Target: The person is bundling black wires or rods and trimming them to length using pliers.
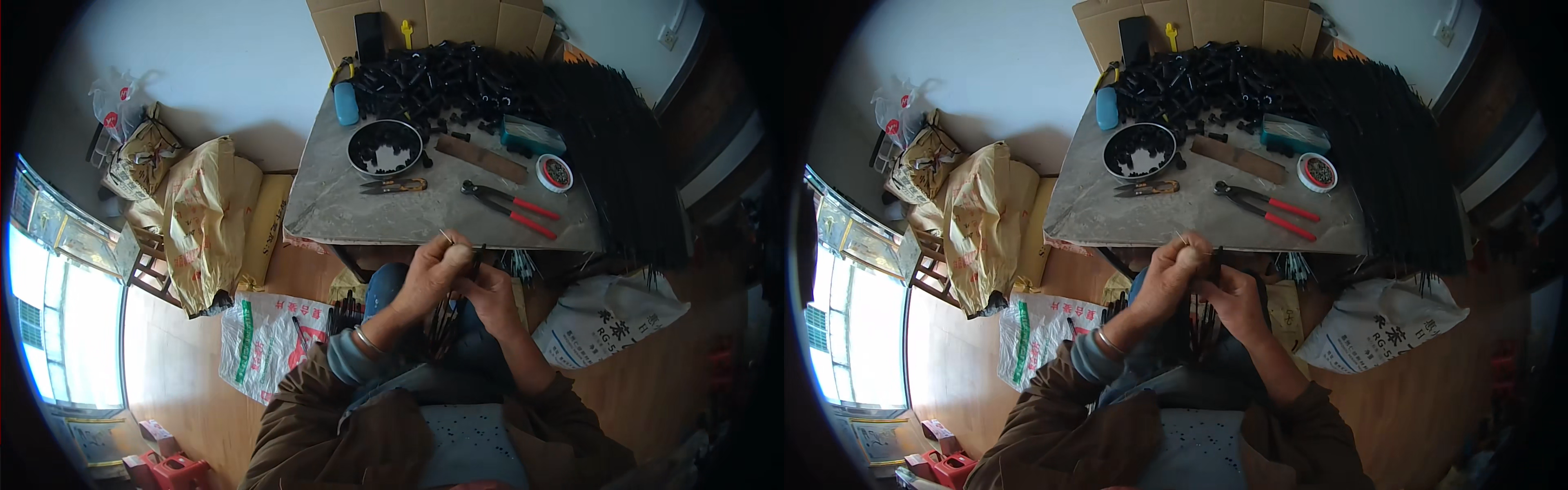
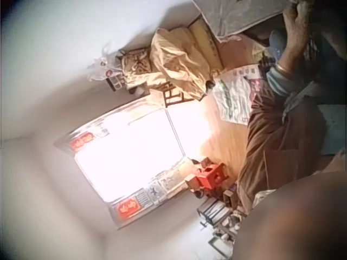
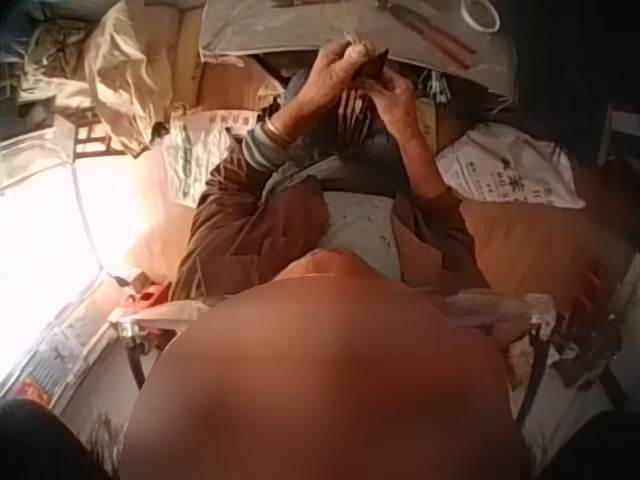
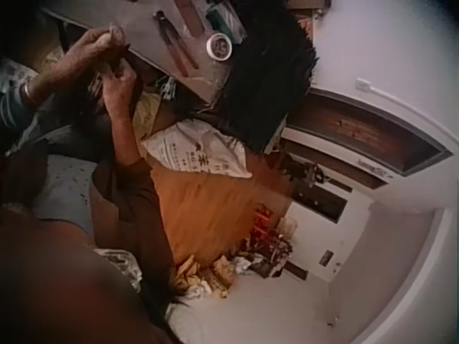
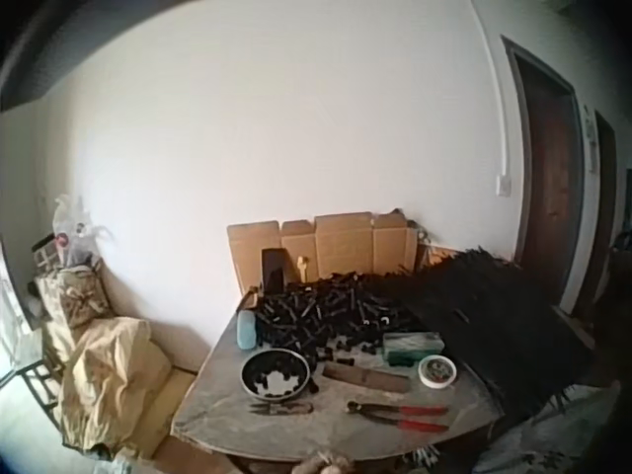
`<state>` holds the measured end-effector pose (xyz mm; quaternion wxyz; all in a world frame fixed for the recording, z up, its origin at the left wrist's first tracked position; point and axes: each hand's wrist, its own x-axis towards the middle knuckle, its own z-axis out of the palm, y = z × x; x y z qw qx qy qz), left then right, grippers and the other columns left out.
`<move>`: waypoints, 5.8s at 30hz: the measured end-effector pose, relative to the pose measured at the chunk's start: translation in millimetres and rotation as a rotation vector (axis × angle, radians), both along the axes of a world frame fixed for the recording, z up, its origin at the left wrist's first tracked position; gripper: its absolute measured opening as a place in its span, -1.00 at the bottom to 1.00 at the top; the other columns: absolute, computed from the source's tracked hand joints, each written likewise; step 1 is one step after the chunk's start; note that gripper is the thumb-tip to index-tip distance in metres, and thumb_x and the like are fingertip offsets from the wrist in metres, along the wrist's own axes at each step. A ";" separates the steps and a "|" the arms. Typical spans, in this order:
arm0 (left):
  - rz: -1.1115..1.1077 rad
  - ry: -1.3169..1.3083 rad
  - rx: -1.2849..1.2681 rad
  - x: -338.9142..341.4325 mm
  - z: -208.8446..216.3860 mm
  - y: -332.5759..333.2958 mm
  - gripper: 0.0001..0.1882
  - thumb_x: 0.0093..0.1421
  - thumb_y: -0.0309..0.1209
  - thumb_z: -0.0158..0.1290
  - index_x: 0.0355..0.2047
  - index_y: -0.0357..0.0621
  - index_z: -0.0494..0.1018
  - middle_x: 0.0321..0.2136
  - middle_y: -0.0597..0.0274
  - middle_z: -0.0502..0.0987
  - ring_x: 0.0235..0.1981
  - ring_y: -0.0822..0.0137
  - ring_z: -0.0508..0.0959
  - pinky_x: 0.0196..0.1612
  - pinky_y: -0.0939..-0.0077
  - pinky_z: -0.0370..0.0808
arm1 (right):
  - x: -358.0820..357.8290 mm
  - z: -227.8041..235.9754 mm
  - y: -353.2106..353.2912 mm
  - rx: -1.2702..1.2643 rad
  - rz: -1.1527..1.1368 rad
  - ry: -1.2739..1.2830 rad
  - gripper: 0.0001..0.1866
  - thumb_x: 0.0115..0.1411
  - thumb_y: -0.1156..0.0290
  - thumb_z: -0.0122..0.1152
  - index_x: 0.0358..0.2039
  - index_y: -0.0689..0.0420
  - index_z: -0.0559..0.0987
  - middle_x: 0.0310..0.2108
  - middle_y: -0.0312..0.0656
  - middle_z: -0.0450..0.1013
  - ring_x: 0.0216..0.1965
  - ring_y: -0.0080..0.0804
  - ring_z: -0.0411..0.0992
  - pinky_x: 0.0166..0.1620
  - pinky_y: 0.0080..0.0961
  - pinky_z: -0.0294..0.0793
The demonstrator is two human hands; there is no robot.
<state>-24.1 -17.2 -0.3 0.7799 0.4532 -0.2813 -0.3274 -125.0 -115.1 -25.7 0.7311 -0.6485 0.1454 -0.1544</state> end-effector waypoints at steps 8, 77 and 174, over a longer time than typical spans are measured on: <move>0.594 -1.405 0.738 218.2 -7.8 10.6 -0.76 0.00 -0.44 0.09 -0.27 -0.07 0.55 -0.29 0.13 0.51 -0.24 0.06 0.47 -0.10 0.28 0.40 | 11.7 -7.1 -13.2 0.242 0.085 -0.049 -0.85 0.14 0.48 0.25 -0.30 0.27 0.53 -0.38 -0.27 0.50 -0.34 -0.60 0.46 -0.24 -0.64 0.48; -0.141 0.135 0.359 36.8 42.3 -3.1 -0.82 0.18 -0.29 0.14 -0.27 -0.08 0.50 -0.47 0.44 0.50 -0.49 0.63 0.45 -0.51 0.75 0.37 | 6.0 -1.4 -21.1 0.185 0.105 0.027 -0.77 0.18 0.27 0.24 -0.33 0.19 0.51 -0.43 -0.32 0.49 -0.43 -0.64 0.41 -0.33 -0.65 0.40; 0.087 -0.038 -0.071 23.7 25.7 28.5 -0.69 0.36 -0.15 -0.17 -0.35 -0.15 0.25 -0.52 0.29 0.33 -0.51 0.49 0.33 -0.41 0.63 0.32 | 22.1 49.9 -3.3 -0.281 0.042 -0.068 -0.83 0.14 0.43 0.27 -0.34 0.27 0.52 -0.52 -0.31 0.43 -0.49 -0.66 0.40 -0.43 -0.68 0.40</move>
